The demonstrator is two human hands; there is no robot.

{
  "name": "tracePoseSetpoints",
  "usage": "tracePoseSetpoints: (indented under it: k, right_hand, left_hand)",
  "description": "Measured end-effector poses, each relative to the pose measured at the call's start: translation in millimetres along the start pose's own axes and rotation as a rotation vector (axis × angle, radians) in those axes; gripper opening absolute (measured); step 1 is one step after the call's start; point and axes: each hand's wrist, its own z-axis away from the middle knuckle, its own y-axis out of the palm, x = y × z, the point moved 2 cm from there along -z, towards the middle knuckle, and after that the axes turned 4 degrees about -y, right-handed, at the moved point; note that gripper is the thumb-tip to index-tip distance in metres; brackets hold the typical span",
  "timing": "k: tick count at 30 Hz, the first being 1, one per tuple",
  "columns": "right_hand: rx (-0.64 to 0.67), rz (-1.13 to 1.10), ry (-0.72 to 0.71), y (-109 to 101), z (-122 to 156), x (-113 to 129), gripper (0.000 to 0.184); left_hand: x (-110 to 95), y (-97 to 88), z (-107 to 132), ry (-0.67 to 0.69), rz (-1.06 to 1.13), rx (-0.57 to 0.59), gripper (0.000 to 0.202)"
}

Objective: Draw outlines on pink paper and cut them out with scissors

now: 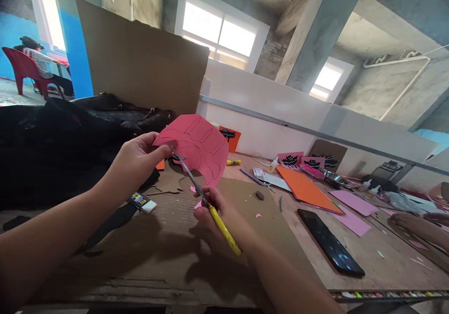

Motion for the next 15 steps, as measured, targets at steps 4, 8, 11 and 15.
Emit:
tracePoseSetpoints:
  k: [4, 8, 11, 15]
  right_hand:
    - [0.004, 0.002, -0.024, -0.4, -0.6, -0.3, 0.031]
    - [0.017, -0.043, 0.001, 0.2, -1.3, 0.8, 0.039]
    - [0.024, -0.079, 0.031, 0.9, -1.4, 2.5, 0.042]
    - [0.024, -0.104, 0.022, 0.6, -0.6, 2.8, 0.041]
  left_hand:
    - [-1.6, 0.3, 0.4, -0.009, 0.007, 0.003, 0.018]
    - [-1.1, 0.4, -0.1, -0.007, 0.011, 0.011, 0.017]
    - [0.2, -0.5, -0.4, 0.013, 0.007, 0.025, 0.020]
    - [1.6, -2.2, -0.6, 0.036, -0.011, 0.042, 0.023]
